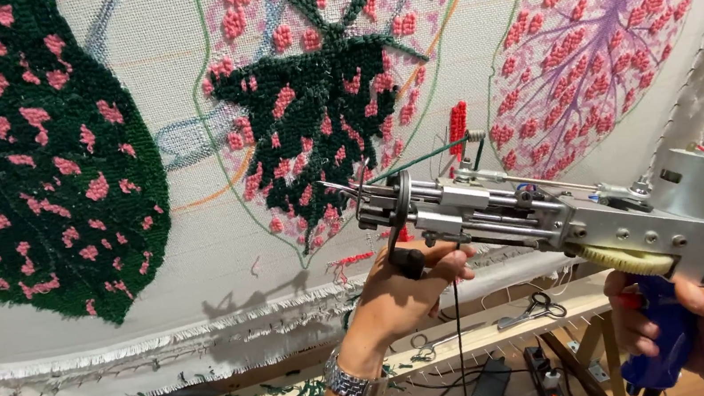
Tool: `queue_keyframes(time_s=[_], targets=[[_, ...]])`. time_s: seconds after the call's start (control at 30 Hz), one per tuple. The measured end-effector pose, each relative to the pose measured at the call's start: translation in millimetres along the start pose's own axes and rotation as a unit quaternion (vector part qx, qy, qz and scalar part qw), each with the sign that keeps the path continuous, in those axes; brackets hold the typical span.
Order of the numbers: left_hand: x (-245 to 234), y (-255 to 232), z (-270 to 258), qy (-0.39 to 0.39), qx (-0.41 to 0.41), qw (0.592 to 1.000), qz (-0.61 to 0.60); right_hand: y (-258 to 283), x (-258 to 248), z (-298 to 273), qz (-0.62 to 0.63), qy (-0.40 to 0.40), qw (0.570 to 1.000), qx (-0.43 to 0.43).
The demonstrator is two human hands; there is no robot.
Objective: Using a tufting gun to create a patterned rug on a large vertical frame.
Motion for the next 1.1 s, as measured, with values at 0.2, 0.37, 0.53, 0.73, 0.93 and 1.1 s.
queue_keyframes(time_s=[0.2, 0.37, 0.53, 0.73, 0.93, 1.1], targets=[[7, 1, 2, -0.048, -0.057, 0.989, 0.125, -8, -34, -1, 0.053, 0.011, 0.999, 0.004], [7, 8, 5, -0.051, -0.055, 0.993, 0.094, 7, -17, -5, -0.011, -0.052, 0.999, 0.002], [7, 5, 5, -0.033, -0.067, 0.996, 0.038, 17, 19, -11, -0.011, -0.058, 0.998, 0.003], [17, 24, 11, 0.094, -0.121, 0.925, -0.348, 21, 53, -16, 0.115, 0.060, 0.992, -0.003], [14, 20, 6, 0.056, -0.113, 0.965, -0.231, 11, 55, -22, 0.115, 0.023, 0.989, 0.092], [7, -12, -5, -0.055, -0.051, 0.994, 0.083, 17, 60, -23, 0.102, 0.050, 0.990, 0.085]])
Point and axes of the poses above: each hand's wrist, its own z-axis towards the middle knuckle, its own x-axis out of the palm, y = z × x, the point moved 8 cm from there along z, towards the middle knuckle, and after that the axes turned 14 degrees about -x, right-handed, at the moved point
